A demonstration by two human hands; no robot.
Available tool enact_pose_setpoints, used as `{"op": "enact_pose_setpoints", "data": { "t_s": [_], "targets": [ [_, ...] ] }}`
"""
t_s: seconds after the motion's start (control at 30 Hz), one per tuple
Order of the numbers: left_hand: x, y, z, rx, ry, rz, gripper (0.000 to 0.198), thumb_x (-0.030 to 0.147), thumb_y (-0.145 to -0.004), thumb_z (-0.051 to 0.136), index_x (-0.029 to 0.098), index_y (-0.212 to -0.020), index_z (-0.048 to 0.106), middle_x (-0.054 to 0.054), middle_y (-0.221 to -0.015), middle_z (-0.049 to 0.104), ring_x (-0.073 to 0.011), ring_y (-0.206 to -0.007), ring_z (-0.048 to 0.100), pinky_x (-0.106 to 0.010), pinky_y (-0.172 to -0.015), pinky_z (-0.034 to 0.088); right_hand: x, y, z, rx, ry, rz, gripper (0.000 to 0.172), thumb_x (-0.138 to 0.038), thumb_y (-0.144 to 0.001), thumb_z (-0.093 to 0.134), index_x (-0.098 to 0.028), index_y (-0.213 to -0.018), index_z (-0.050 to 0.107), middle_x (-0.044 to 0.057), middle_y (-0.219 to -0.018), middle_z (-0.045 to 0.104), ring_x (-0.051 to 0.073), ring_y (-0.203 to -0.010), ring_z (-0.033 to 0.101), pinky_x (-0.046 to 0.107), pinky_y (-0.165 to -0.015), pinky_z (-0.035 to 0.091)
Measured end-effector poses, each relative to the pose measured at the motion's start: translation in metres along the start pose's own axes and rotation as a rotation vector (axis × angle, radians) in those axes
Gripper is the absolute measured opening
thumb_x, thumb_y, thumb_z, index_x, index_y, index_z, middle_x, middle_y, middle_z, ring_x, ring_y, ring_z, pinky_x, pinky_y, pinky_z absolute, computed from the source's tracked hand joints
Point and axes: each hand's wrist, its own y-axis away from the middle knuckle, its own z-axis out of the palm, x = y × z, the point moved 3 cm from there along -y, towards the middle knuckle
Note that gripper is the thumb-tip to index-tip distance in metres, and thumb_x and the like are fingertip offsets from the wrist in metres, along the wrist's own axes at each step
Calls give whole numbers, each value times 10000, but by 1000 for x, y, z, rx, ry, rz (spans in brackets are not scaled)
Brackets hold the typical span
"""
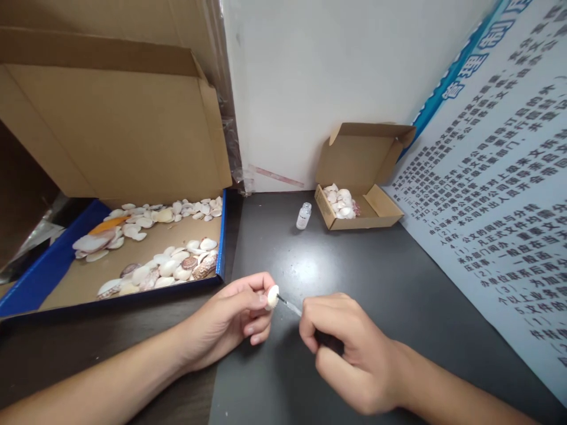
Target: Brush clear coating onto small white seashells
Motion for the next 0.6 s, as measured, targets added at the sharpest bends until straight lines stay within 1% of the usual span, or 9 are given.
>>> {"op": "enact_pose_setpoints", "data": {
  "t_s": [0.07,0.2,0.23,0.3,0.37,0.4,0.47,0.53,0.6],
  "targets": [
    [0,0,0,1,-8,-6,122,233,-819,617,161,-782,526,59,-625,375,-57,-496,289,-205,-505,319,-2,0,0,-14,15,-27,167,-64,-624,382,-215,-689,352,-47,-608,395,103,-528,339,241,-527,278],
    [0,0,1,-4,-27,-8,155,254,-812,618,167,-754,504,63,-614,352,-61,-495,281,-209,-506,316,2,-1,-2,-32,103,92,168,-71,-631,399,-219,-687,345,-57,-576,354,107,-503,293,251,-500,233],
    [-1,0,1,-7,-30,-8,157,255,-812,612,168,-745,499,65,-605,345,-63,-493,279,-210,-506,316,2,-1,-3,-11,101,88,169,-70,-634,400,-221,-684,340,-61,-567,337,107,-495,283,250,-496,227],
    [-1,-1,1,-13,-39,-11,152,251,-809,600,170,-733,496,67,-593,336,-66,-491,276,-212,-507,317,0,-1,-4,19,68,21,172,-66,-631,394,-221,-677,336,-58,-571,343,107,-498,296,247,-504,239],
    [-2,-1,1,-11,-45,-19,139,245,-797,592,170,-728,497,64,-596,339,-69,-495,274,-212,-508,317,-2,-1,-4,1,46,-42,172,-64,-614,390,-219,-674,342,-47,-590,380,109,-517,328,247,-523,263],
    [-2,0,2,-10,-45,-23,132,241,-787,591,170,-727,497,63,-600,343,-69,-496,272,-212,-508,316,-3,-1,-3,-18,48,-39,171,-66,-609,390,-218,-674,343,-43,-596,391,111,-524,337,248,-529,268],
    [-2,0,2,-11,-46,-28,124,237,-776,581,172,-721,492,61,-601,345,-71,-497,269,-213,-507,315,-1,0,-1,-50,58,26,167,-72,-612,391,-217,-673,337,-47,-584,381,110,-519,327,247,-522,260],
    [-1,-1,3,-20,-49,-27,121,232,-781,559,176,-709,480,61,-585,339,-75,-492,269,-215,-507,317,1,0,-1,-43,50,80,160,-79,-626,391,-218,-670,327,-56,-564,350,105,-500,298,243,-504,244],
    [-1,-1,3,-19,-52,-25,120,224,-787,538,178,-699,470,62,-574,330,-77,-490,268,-217,-508,318,0,0,-1,-20,15,47,157,-76,-627,386,-217,-666,329,-60,-557,339,101,-493,296,237,-503,248]
  ]
}}
